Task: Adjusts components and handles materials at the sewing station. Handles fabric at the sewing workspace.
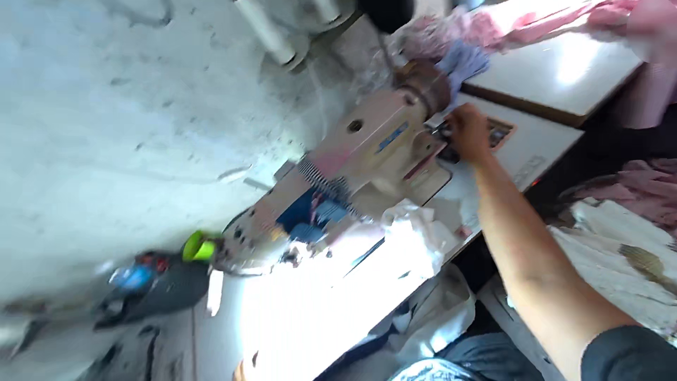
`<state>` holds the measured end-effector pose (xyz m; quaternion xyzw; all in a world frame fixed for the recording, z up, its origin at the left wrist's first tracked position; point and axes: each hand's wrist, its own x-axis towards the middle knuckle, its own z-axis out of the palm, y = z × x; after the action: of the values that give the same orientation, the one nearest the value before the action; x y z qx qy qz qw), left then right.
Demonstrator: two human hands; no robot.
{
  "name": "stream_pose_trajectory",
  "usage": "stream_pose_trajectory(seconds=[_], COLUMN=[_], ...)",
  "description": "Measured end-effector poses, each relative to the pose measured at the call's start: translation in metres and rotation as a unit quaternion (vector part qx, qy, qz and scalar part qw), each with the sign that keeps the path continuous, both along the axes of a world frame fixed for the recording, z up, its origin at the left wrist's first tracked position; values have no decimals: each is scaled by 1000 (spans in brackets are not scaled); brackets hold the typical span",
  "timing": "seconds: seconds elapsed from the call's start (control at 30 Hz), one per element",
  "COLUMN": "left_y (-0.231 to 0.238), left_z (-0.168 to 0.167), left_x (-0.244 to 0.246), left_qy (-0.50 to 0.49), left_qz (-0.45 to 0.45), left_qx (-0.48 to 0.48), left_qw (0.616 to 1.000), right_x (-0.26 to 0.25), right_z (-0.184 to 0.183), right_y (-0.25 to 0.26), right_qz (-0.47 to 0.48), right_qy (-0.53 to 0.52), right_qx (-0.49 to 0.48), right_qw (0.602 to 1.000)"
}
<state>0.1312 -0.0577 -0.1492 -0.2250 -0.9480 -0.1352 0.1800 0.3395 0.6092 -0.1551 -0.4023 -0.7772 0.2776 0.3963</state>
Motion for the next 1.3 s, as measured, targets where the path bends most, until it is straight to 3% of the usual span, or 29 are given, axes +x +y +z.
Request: stream_pose_trajectory(seconds=[0.1,0.23,0.33,0.4,0.5,0.6,0.7,0.77,0.83,0.9,0.93,0.97,1.07,1.17,1.23,1.27,1.3], left_y=[9,11,9,10,23,43,61,71,75,75,72,67,38,-6,-48,-63,-47], left_z=[4,7,6,5,3,4,13,30,54,65,64,66,94,132,147,155,181], left_x=[6,11,15,17,24,42,63,76,88,101,103,98,41,-62,-142,-188,-231], left_qy=[-3,5,16,18,-3,-58,-139,-266,-457,-517,-489,-437,-286,-32,113,136,84], left_qz=[4,0,-24,-36,-63,-109,-133,-208,-271,-302,-307,-296,-146,-2,13,-20,-58], left_qx=[30,79,105,128,154,149,181,245,295,427,497,545,582,532,449,392,336], left_qw=[1000,997,994,991,986,981,964,909,794,678,648,651,747,846,886,909,936], right_x=[1,15,36,42,28,14,-5,-13,-17,-22,-27,-32,-50,-57,-54,-47,-37], right_z=[-4,33,70,78,44,3,10,30,64,90,97,102,107,101,90,84,80], right_y=[-4,-27,-92,-160,-236,-279,-310,-342,-377,-414,-430,-442,-450,-436,-429,-427,-427], right_qz=[-9,-75,-98,-32,97,114,201,307,404,472,501,535,605,558,510,485,458], right_qy=[12,-14,-50,-86,-166,-220,-181,-154,-137,-117,-95,-68,-2,-19,-68,-91,-95], right_qx=[4,-102,-108,-86,-70,81,129,91,60,53,41,8,-73,-46,-37,-41,-41], right_qw=[1000,992,988,992,979,965,954,935,902,872,859,842,793,828,857,869,883])
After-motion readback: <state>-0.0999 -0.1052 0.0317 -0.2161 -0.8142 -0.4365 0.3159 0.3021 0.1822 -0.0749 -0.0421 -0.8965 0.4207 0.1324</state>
